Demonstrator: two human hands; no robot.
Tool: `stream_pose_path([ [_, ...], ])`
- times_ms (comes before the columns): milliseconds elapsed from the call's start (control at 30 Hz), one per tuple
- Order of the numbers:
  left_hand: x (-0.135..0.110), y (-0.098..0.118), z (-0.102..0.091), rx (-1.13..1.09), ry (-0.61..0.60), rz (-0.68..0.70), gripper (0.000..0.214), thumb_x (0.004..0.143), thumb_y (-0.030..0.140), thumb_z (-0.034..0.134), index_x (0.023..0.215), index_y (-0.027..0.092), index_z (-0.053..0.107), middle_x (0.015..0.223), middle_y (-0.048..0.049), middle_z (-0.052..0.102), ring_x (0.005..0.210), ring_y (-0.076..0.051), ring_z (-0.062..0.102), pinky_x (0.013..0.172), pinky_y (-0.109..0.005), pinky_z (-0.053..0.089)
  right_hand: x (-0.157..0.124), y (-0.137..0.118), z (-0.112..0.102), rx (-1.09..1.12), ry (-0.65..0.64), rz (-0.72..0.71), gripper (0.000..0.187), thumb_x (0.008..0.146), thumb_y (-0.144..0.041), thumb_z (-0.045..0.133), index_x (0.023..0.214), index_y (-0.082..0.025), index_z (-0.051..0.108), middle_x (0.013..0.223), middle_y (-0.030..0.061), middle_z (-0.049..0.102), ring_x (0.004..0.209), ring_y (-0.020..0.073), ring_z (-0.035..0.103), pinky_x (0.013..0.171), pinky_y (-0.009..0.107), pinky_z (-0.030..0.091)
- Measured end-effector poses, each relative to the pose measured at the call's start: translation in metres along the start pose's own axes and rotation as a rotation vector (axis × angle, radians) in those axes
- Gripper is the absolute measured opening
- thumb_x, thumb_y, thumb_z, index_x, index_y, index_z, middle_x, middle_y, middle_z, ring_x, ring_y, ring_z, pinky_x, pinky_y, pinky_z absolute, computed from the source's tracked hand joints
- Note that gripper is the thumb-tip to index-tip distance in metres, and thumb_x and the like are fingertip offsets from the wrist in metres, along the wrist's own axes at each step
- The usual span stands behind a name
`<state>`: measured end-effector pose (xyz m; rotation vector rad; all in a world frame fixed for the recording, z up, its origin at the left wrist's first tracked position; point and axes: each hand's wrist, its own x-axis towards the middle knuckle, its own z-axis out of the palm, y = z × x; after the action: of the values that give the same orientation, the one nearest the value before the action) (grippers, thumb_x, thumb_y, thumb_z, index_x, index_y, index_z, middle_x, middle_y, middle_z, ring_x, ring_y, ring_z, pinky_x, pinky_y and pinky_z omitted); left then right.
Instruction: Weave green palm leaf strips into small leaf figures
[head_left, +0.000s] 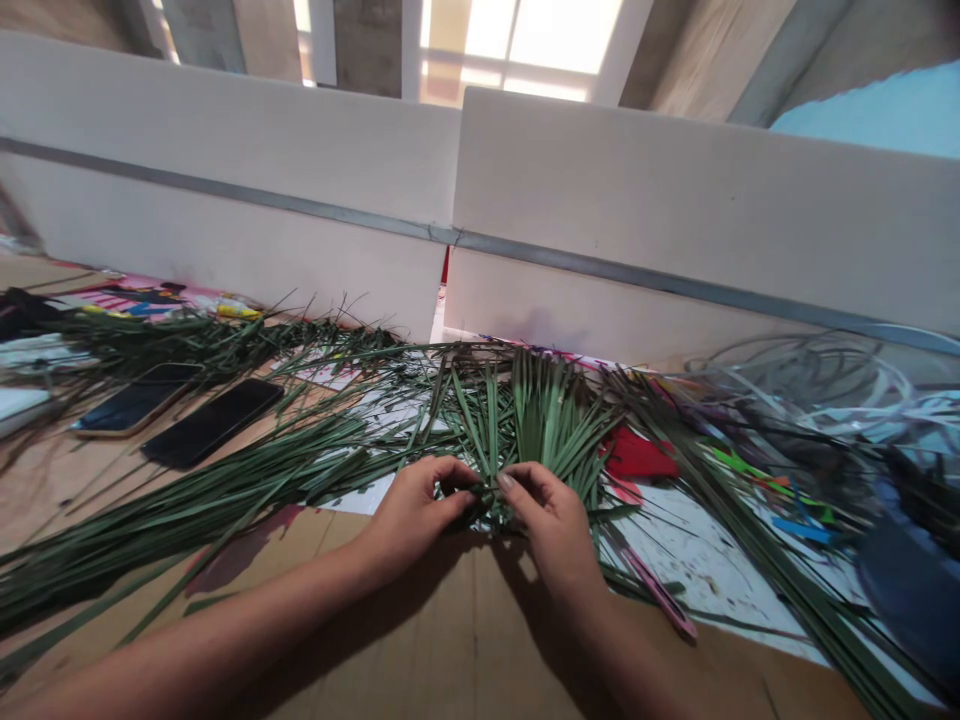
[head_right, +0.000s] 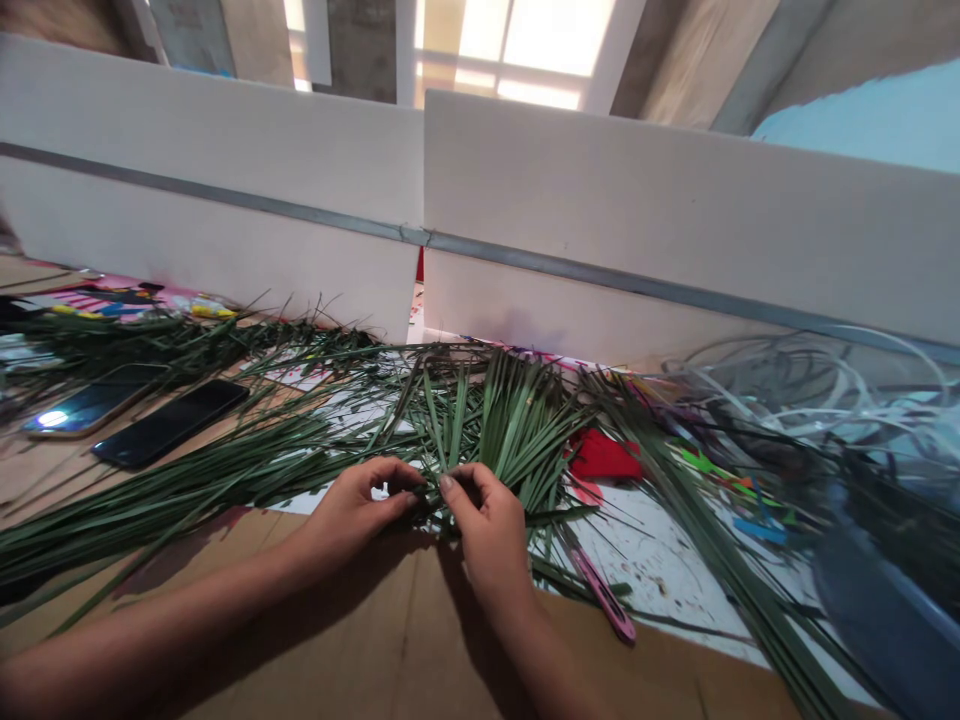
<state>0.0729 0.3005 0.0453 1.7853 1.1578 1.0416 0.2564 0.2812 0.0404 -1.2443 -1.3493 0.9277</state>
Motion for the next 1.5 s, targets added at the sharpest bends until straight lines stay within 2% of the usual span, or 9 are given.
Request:
stream_pose_path([
  [100,0.0,0.002,0.0,-0.001,-0.01,-0.009,0.016,0.08,0.013,0.064,0.089,0.021,0.075,0.088,-0.0036,0.078,0.086,-0.022,0.07,0.084,-0.036,0.055,0.003,-0.001,0.0,0.045,-0.018,0.058,0.03,0.079,-0.047,0.071,0.071,-0.019,0.067,0.061,-0.0019,0.057,0.056,0.0152,0.048,0.051,0.026,0.036],
  [233,-0.001,0.003,0.0,-0.061,-0.043,-0.029,0.017,0.082,0.015,0.063,0.091,0.021,0.076,0.088,-0.0034,0.079,0.084,-0.021,0.071,0.08,-0.033,0.055,0.003,-0.003,0.004,0.093,-0.036,0.093,0.024,0.071,-0.041,0.075,0.071,-0.019,0.068,0.06,-0.002,0.059,0.053,0.0139,0.046,0.049,0.026,0.034],
  [467,-0.001,0.007,0.0,-0.176,-0.083,-0.111,0.017,0.082,0.022,0.064,0.091,0.019,0.078,0.088,-0.0049,0.08,0.083,-0.022,0.071,0.075,-0.033,0.056,-0.001,-0.002,0.003,-0.025,-0.024,-0.005,0.017,0.08,-0.036,0.069,0.077,-0.019,0.068,0.07,-0.0004,0.064,0.06,0.0162,0.053,0.056,0.027,0.041],
  [733,-0.002,0.011,0.0,-0.315,-0.097,-0.234,0.015,0.076,0.022,0.068,0.084,0.019,0.08,0.076,-0.0038,0.077,0.068,-0.018,0.065,0.063,-0.028,0.05,-0.003,-0.002,0.005,-0.094,-0.072,-0.087,0.013,0.083,-0.032,0.067,0.077,-0.02,0.069,0.072,0.0007,0.067,0.068,0.0185,0.058,0.062,0.028,0.044],
  [967,0.0,0.007,-0.001,-0.393,-0.096,-0.265,0.013,0.077,0.018,0.067,0.083,0.018,0.079,0.075,-0.0033,0.076,0.066,-0.016,0.064,0.064,-0.028,0.049,0.0,-0.003,0.002,-0.048,-0.062,0.004,0.02,0.08,-0.039,0.07,0.082,-0.019,0.071,0.072,0.0015,0.069,0.068,0.0201,0.059,0.064,0.031,0.046],
  [1133,0.004,0.004,-0.001,-0.359,-0.084,-0.258,0.015,0.077,0.014,0.065,0.085,0.018,0.078,0.076,-0.0027,0.076,0.068,-0.017,0.065,0.066,-0.028,0.049,0.002,-0.003,-0.002,-0.134,-0.036,-0.018,0.021,0.08,-0.039,0.069,0.072,-0.019,0.069,0.069,0.0017,0.067,0.069,0.0208,0.059,0.064,0.031,0.044],
  [1367,0.0,0.011,0.002,-0.387,-0.13,-0.271,0.014,0.076,0.022,0.069,0.085,0.016,0.078,0.074,-0.0027,0.074,0.066,-0.016,0.062,0.064,-0.028,0.047,-0.003,-0.001,0.005,-0.111,-0.092,-0.022,0.021,0.083,-0.039,0.066,0.077,-0.019,0.07,0.073,0.0029,0.068,0.072,0.0211,0.059,0.067,0.032,0.045],
  [1500,0.0,0.011,0.003,-0.436,-0.095,-0.265,0.011,0.07,0.021,0.07,0.079,0.016,0.07,0.069,0.0003,0.067,0.062,-0.014,0.058,0.061,-0.027,0.044,-0.002,-0.002,0.004,-0.083,-0.102,-0.005,0.021,0.083,-0.039,0.066,0.075,-0.02,0.068,0.072,0.0022,0.067,0.071,0.0207,0.059,0.066,0.031,0.044],
])
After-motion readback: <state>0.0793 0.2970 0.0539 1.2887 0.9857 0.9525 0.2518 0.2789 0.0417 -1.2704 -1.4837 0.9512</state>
